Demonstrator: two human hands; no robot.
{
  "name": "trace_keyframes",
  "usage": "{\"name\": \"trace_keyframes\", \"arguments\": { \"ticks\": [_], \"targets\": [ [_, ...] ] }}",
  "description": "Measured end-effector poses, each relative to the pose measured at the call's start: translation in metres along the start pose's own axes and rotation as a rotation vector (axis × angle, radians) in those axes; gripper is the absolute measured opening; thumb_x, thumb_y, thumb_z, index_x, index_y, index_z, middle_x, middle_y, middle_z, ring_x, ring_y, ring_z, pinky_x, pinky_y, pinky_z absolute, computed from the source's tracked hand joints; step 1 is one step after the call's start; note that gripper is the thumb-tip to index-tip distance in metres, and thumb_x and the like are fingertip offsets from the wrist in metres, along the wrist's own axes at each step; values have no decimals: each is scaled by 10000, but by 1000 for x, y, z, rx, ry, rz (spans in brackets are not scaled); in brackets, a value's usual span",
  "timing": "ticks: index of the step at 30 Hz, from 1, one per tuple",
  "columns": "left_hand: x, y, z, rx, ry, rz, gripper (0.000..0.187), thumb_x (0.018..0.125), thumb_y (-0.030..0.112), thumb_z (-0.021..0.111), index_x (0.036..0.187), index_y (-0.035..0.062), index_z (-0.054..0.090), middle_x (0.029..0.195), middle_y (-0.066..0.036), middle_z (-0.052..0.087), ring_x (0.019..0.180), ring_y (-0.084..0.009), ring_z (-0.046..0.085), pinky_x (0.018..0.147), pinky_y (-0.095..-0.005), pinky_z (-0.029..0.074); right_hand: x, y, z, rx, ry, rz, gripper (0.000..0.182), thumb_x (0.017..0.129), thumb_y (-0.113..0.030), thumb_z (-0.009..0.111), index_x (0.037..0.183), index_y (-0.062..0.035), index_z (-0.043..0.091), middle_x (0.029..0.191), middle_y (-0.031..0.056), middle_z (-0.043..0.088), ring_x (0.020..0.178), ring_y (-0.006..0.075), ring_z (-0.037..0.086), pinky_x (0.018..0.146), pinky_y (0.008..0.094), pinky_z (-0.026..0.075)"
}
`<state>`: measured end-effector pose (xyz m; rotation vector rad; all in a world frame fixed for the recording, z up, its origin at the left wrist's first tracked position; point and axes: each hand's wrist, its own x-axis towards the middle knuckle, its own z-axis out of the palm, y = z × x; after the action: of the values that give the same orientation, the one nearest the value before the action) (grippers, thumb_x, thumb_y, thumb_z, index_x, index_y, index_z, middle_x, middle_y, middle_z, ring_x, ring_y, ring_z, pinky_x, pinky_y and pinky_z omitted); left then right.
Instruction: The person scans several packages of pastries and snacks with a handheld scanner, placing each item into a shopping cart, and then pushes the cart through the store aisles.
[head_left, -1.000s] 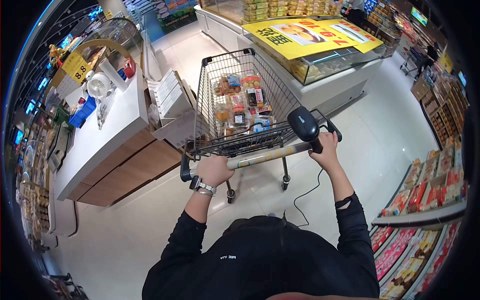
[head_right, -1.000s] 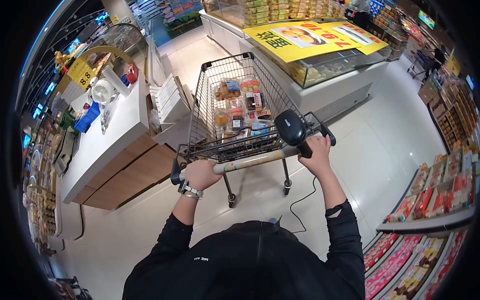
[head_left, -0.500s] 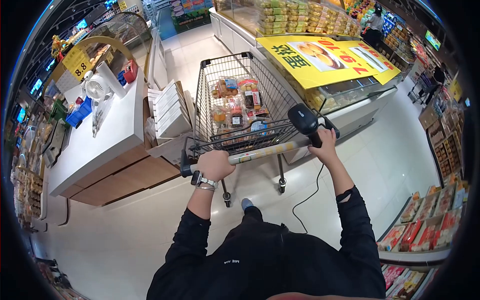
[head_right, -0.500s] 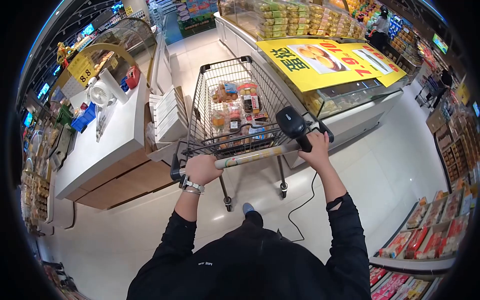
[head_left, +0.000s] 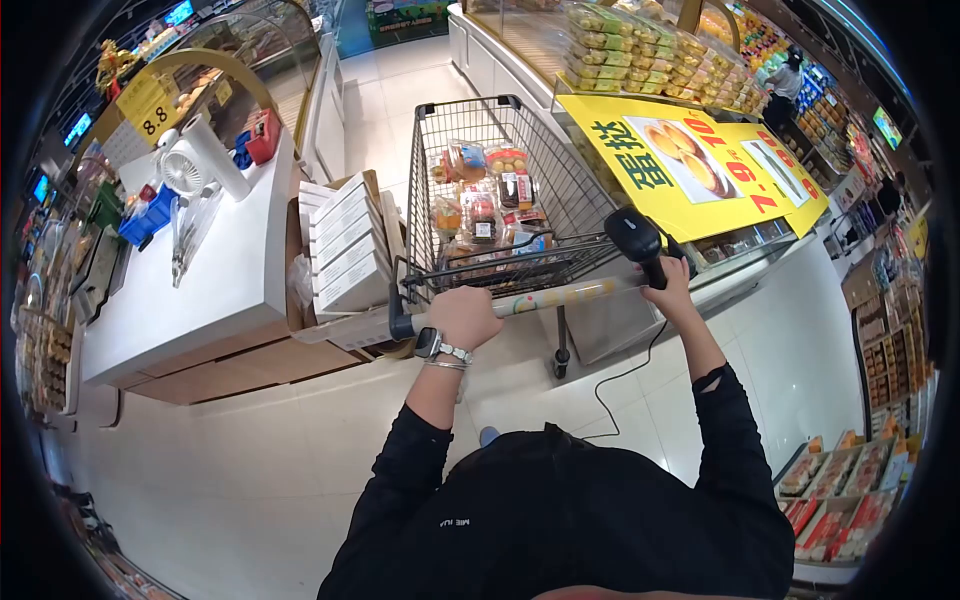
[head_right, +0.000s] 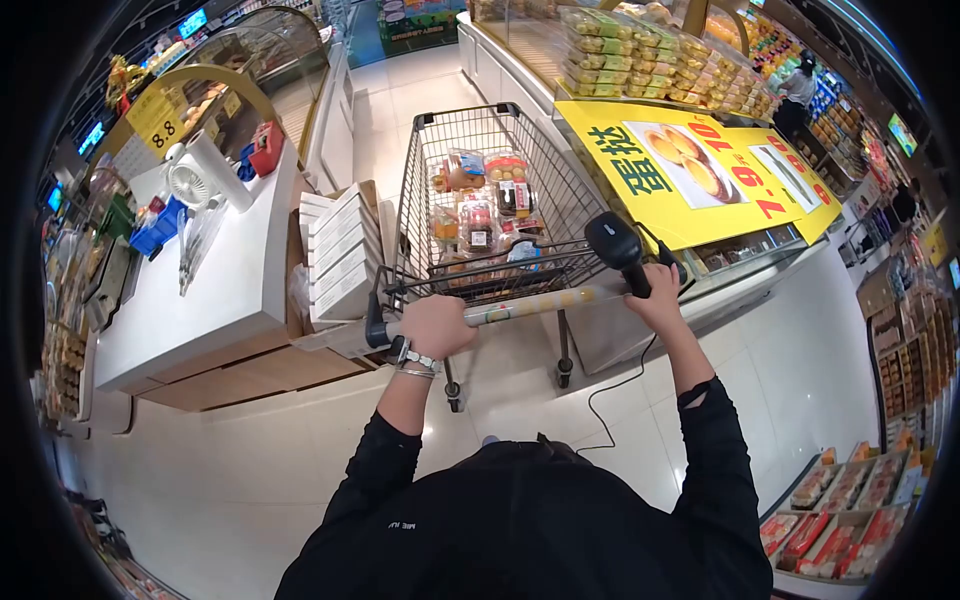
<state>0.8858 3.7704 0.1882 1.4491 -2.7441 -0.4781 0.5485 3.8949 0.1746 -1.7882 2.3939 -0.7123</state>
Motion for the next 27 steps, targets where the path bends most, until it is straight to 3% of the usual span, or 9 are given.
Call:
{"name": "trace_keyframes", "arguments": {
  "ticks": [12,17,27],
  "targets": [
    [129,-25,-19,109,23,-104,262,628,369,628,745,142,687,684,-94,644,664,-266,641,605,-366,512,139,14,30,59,-16,-99,469,552,-306,653,971,-105,594,979,57,528,1064,266,424,1064,485,117],
    [177,-21,-28,132,11,-155,254,634,371,624,739,147,682,682,-96,644,663,-270,643,586,-375,512,194,37,44,85,41,-156,496,531,-292,673,989,-115,597,978,70,523,1069,268,427,1068,487,125],
    [264,-14,-44,242,37,-228,283,622,404,651,763,162,684,661,-87,640,631,-260,636,562,-375,506,292,62,47,109,-82,-254,459,557,-271,683,988,-155,576,983,25,519,1106,248,418,1040,534,128]
  ]
}}
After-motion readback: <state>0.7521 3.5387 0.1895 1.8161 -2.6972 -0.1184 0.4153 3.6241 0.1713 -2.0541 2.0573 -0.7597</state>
